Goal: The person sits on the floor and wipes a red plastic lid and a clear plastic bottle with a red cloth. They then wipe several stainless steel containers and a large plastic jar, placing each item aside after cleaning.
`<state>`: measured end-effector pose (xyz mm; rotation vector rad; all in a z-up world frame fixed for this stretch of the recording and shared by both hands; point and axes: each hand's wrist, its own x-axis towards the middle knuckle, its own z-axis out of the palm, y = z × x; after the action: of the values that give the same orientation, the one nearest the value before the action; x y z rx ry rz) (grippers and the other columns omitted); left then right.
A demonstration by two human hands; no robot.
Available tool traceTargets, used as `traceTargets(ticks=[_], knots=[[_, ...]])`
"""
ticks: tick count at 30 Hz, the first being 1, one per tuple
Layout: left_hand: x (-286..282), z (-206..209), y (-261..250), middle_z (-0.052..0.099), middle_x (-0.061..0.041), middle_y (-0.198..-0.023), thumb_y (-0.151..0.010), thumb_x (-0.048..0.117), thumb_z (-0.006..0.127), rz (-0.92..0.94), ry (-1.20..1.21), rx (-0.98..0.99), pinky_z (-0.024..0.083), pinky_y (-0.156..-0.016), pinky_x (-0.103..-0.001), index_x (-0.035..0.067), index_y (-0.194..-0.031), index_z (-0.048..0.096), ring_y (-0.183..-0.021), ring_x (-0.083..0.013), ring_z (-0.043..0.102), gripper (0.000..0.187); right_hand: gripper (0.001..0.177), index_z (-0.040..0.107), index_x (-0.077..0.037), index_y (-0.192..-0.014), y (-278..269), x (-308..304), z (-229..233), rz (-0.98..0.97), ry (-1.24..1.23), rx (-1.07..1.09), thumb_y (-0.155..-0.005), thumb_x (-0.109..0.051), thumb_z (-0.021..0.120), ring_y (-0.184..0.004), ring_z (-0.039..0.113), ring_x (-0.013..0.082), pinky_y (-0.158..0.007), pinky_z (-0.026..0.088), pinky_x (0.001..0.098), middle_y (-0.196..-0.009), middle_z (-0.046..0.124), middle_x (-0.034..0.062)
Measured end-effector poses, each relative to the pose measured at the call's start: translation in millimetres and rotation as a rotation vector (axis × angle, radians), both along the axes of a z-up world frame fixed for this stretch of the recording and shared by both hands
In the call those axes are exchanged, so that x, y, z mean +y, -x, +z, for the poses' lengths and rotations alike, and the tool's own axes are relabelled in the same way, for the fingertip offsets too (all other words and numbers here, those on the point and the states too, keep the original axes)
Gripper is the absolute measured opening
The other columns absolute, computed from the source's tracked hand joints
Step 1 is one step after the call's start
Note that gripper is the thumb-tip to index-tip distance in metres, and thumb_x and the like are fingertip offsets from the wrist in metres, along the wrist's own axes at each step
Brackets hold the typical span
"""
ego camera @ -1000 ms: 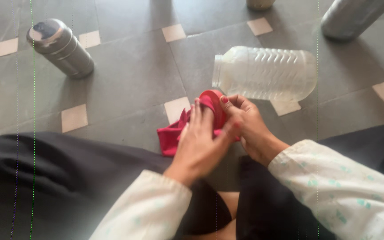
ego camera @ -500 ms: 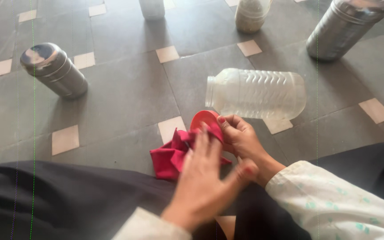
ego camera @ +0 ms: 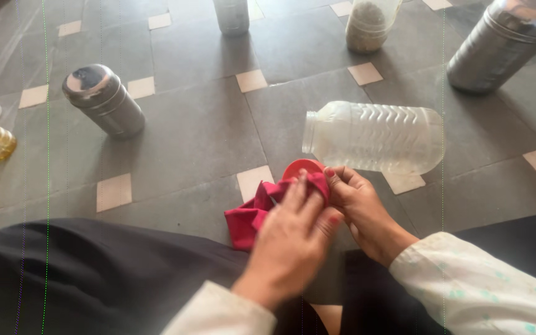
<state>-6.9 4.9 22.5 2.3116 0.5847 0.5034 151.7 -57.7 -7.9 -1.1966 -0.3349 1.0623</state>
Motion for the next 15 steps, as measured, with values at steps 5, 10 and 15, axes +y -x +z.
traceTargets(ticks=[5,10,15], knots=[[38,0,-10,0.058,-0.013,-0.15,-0.105,0.037,0.051,0.183,-0.113,-0.218,0.042,-0.112,-0.048,0.012,-0.127,0.07,-0.139,-0.0355,0.052,0.038,0.026,0.061,-0.012,-0.114,7,0,18,0.06,0.058,-0.099,-0.101,-0.032,0.052,-0.098,0.073,0.0159,-0.094,0.058,0.0361,-0.11,0.074,0.0064],[56,20,-3,0.064,-0.009,-0.143,-0.096,0.032,0.066,0.074,-0.393,-0.192,0.051,-0.102,-0.044,0.016,-0.116,0.074,-0.129,-0.0302,0.06,0.026,0.03,0.062,-0.01,-0.114,12,-1,24,0.087,0.055,-0.203,-0.103,-0.035,0.05,-0.1,0.072,0.0145,-0.095,0.058,0.0366,-0.109,0.073,0.0065],[70,36,7,0.067,-0.008,-0.133,-0.091,0.041,0.072,-0.114,-0.529,-0.168,0.053,-0.098,-0.043,0.017,-0.114,0.073,-0.121,-0.0296,0.062,0.033,0.029,0.063,-0.008,-0.116,21,-3,21,0.135,0.015,-0.34,-0.104,-0.032,0.05,-0.099,0.07,0.0132,-0.092,0.06,0.0359,-0.107,0.071,0.0055]])
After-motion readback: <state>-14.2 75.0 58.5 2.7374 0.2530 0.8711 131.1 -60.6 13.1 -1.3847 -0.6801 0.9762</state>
